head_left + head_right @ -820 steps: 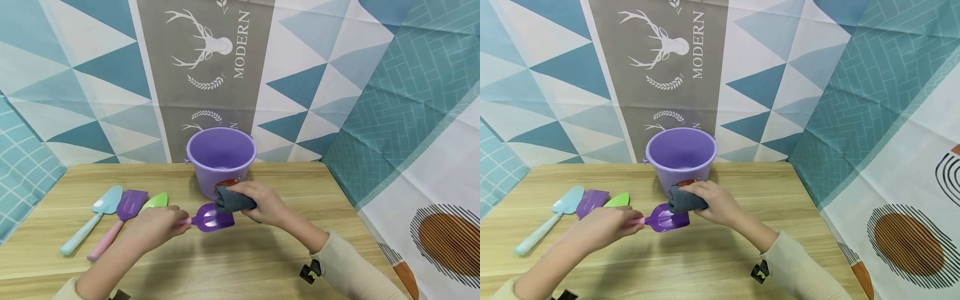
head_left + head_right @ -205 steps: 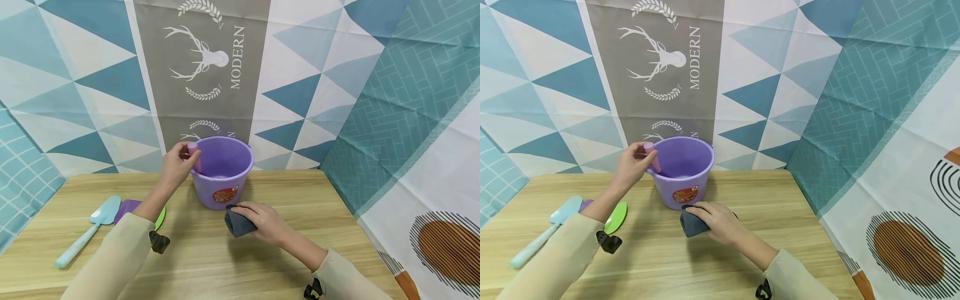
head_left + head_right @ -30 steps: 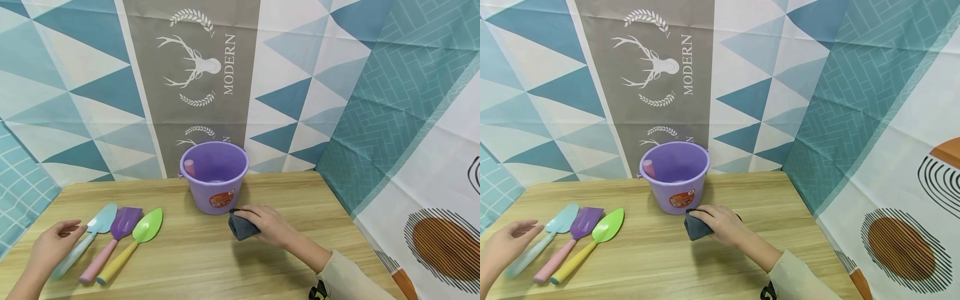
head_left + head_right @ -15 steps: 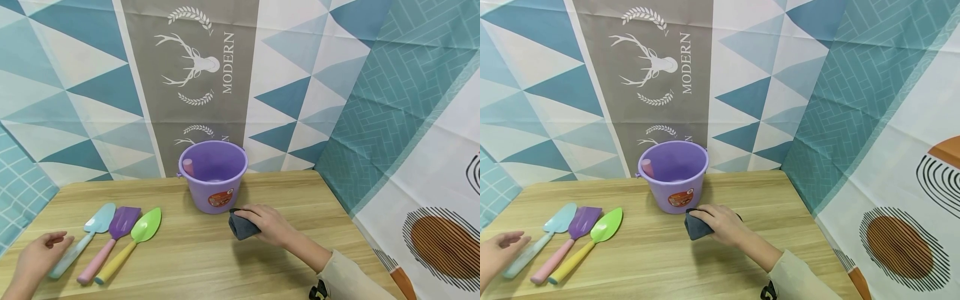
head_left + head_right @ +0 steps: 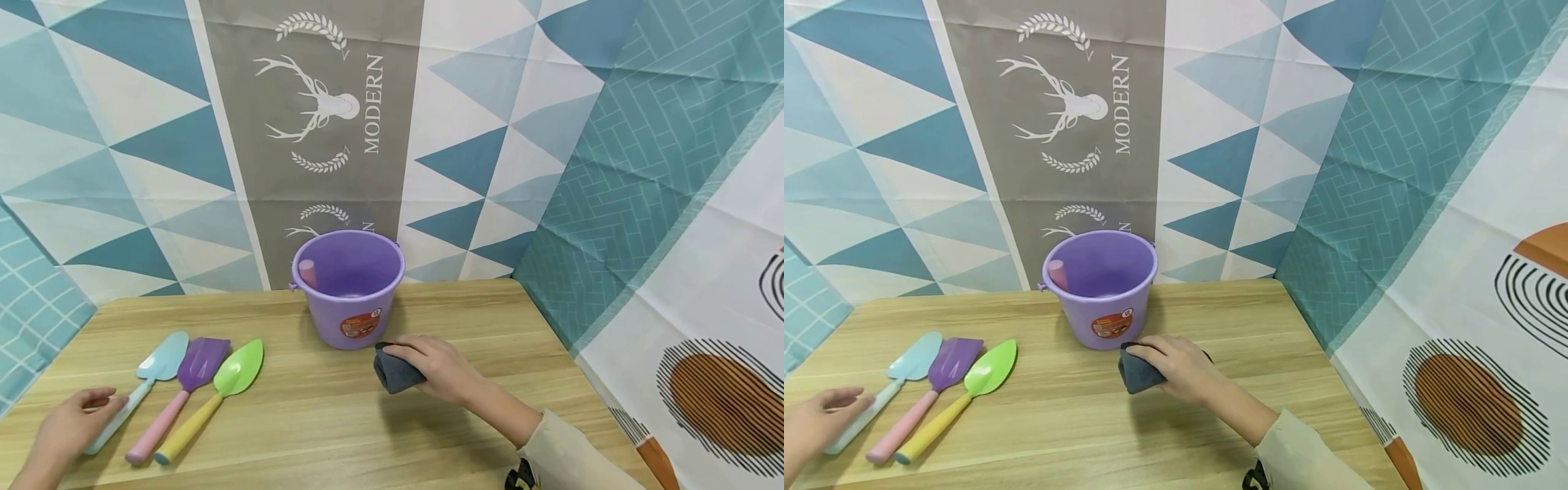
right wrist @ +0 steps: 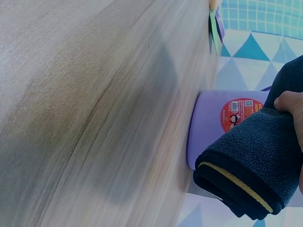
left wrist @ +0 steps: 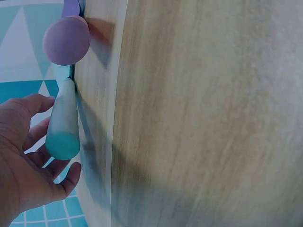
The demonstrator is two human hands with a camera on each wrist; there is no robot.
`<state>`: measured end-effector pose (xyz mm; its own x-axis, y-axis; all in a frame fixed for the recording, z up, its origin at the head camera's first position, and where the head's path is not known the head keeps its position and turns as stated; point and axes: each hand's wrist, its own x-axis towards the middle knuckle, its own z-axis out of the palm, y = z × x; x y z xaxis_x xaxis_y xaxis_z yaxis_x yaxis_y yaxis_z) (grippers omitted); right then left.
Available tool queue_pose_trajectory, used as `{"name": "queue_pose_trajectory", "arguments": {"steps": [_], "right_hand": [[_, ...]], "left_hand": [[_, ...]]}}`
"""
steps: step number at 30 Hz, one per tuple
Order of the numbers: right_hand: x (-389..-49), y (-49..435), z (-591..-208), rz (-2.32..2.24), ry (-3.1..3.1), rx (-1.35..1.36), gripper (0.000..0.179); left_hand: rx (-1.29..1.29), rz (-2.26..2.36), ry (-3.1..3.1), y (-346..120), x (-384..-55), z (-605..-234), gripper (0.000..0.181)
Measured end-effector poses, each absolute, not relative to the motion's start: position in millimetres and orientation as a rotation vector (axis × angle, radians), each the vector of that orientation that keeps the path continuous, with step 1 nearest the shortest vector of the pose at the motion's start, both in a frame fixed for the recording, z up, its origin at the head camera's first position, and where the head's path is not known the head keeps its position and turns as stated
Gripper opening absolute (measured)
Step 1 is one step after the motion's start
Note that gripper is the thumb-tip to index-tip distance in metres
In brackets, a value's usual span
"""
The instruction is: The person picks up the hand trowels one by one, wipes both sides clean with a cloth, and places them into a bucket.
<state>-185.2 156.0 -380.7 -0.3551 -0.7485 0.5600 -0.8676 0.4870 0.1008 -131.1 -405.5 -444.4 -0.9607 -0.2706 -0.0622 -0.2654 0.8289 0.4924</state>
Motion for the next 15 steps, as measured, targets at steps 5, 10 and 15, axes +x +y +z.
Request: {"name": "queue_pose_trajectory", "arguments": {"steps": [5,10,15], "right_hand": [[-185.0,155.3,-380.9,0.291,-2.189,1.334,0.062],[-184.5,155.9,-381.8,0.286,-2.197,1.331,0.062],[-184.3,156.3,-382.4,0.274,-2.207,1.325,0.063]], "left_hand": [[0.36,-0.773,-3.004,-404.8,-132.9,-447.5,0.065],[0.288,-0.743,-3.005,-399.3,-133.2,-448.4,0.064],[0.239,-0.731,-2.984,-397.2,-135.8,-452.3,0.062]]}}
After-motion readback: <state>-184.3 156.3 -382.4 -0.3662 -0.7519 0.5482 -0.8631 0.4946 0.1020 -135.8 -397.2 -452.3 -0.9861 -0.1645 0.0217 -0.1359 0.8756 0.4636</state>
